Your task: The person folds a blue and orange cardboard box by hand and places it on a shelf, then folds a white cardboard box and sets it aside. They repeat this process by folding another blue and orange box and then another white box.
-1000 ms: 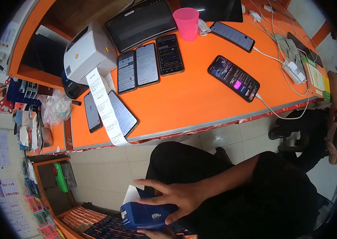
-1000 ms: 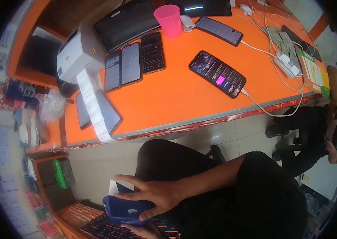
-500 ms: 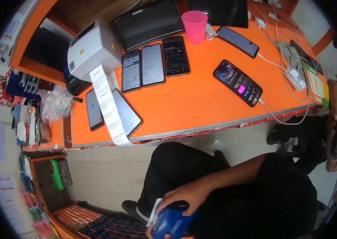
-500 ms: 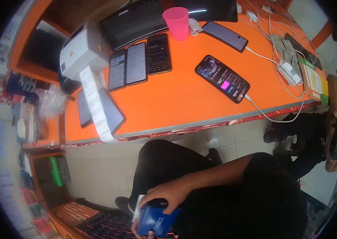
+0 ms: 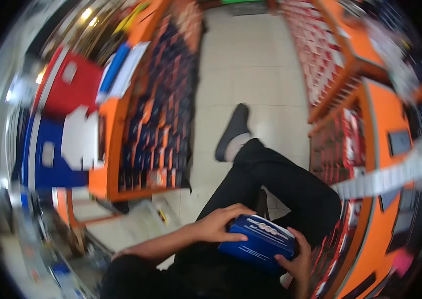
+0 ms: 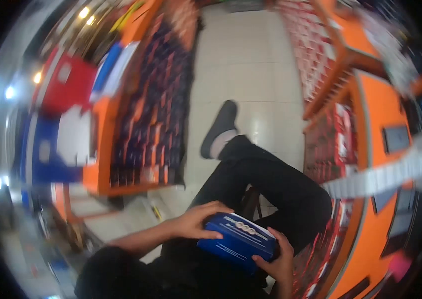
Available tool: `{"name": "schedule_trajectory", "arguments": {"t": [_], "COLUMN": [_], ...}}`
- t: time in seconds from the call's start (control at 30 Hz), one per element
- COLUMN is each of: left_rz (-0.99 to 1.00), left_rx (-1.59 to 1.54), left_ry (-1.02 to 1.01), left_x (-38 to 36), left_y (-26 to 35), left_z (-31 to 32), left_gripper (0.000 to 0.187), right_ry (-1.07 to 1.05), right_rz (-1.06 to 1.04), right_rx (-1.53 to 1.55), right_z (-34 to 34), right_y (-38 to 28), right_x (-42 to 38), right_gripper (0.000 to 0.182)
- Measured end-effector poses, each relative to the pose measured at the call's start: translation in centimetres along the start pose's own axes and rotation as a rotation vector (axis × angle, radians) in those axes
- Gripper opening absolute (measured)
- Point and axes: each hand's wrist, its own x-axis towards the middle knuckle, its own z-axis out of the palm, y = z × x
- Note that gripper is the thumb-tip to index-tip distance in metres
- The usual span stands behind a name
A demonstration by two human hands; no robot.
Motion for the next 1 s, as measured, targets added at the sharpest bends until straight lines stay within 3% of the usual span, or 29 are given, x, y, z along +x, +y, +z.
{"name": "schedule_trajectory", "arguments": {"t": [0.03, 0.07, 0.13, 0.27, 0.3, 0.33, 0.4, 0.43, 0.47, 0.5, 0.53, 0.6, 0.73, 0.8, 0.83, 0.87, 0.93, 0.97, 1.0], "left_rz": [0.1, 0.092, 0.148, 0.306, 0.202, 0.2, -0.384, -0.375, -0.474, -0.57, -0.559, -0.339, -0.219, -0.116, -0.107, -0.107, 0.069, 0.136, 0.139], "left_rx": [0.053, 0.031, 0.077, -0.038, -0.263, -0.273, -0.961, -0.972, -1.124, -1.272, -1.28, -1.336, -1.471, -1.496, -1.555, -1.561, -1.483, -1.485, -1.49], "left_ry": [-0.077, -0.015, -0.059, 0.147, 0.257, 0.277, 0.396, 0.412, 0.258, 0.093, 0.105, 0.133, 0.409, 0.811, 0.937, 0.94, 1.148, 1.312, 1.306], "left_x": [-0.5, -1.2, -1.7, -3.0, -3.6, -4.0, -4.4, -5.0, -6.0, -7.2, -8.4, -11.0, -18.4, -20.4, -20.8, -20.8, -19.8, -18.4, -17.4], "left_y": [-0.6, -1.3, -1.7, -3.8, -3.9, -4.6, -6.8, -7.5, -8.2, -9.1, -10.6, -15.0, -24.9, -28.9, -32.0, -34.5, -38.4, -40.0, -41.3], "left_z": [-0.3, -0.6, -0.5, -1.7, -2.0, -3.0, -6.7, -8.0, -9.6, -10.6, -11.2, -11.9, -9.5, -6.7, -5.4, -4.5, -3.5, -3.3, -3.6], "left_gripper": [0.064, 0.064, 0.061, 0.055, 0.064, 0.064, 0.072, 0.072, 0.072, 0.072, 0.072, 0.068, 0.064, 0.057, 0.054, 0.054, 0.055, 0.059, 0.059], "right_ry": [0.046, 0.111, 0.045, -0.028, -0.031, -0.053, -0.057, -0.178, -0.194, -0.351, -0.508, -0.601, -0.503, -0.469, -0.464, -0.47, -0.497, -0.487, -0.483], "right_rz": [0.014, 0.025, -0.021, -0.246, -0.29, -0.291, -0.589, -0.649, -0.659, -0.766, -0.872, -0.888, -0.806, -0.517, -0.413, -0.411, -0.219, -0.213, -0.213], "right_rx": [-0.028, -0.055, -0.102, -0.345, -0.433, -0.439, -0.488, -0.529, -0.53, -0.594, -0.656, -0.666, -0.825, -0.771, -0.821, -0.824, -0.881, -0.919, -0.925], "right_z": [0.4, 0.9, 0.3, 1.1, 2.1, 3.2, 6.0, 6.9, 8.2, 9.6, 11.1, 13.7, 16.4, 15.7, 15.2, 14.6, 13.2, 12.7, 12.4], "right_y": [-0.8, -1.2, -1.2, -3.5, -5.0, -5.3, -5.4, -5.8, -6.2, -6.7, -7.0, -7.0, -8.5, -8.5, -8.6, -8.3, -7.5, -7.3, -7.1], "right_x": [0.1, 0.3, 0.4, 3.0, 4.0, 5.4, 8.1, 9.6, 11.3, 12.8, 14.1, 15.9, 18.9, 19.6, 19.6, 19.7, 19.7, 19.3, 18.8], "right_gripper": [0.083, 0.08, 0.077, 0.072, 0.067, 0.067, 0.063, 0.057, 0.057, 0.056, 0.056, 0.056, 0.063, 0.064, 0.06, 0.06, 0.053, 0.047, 0.047]}}
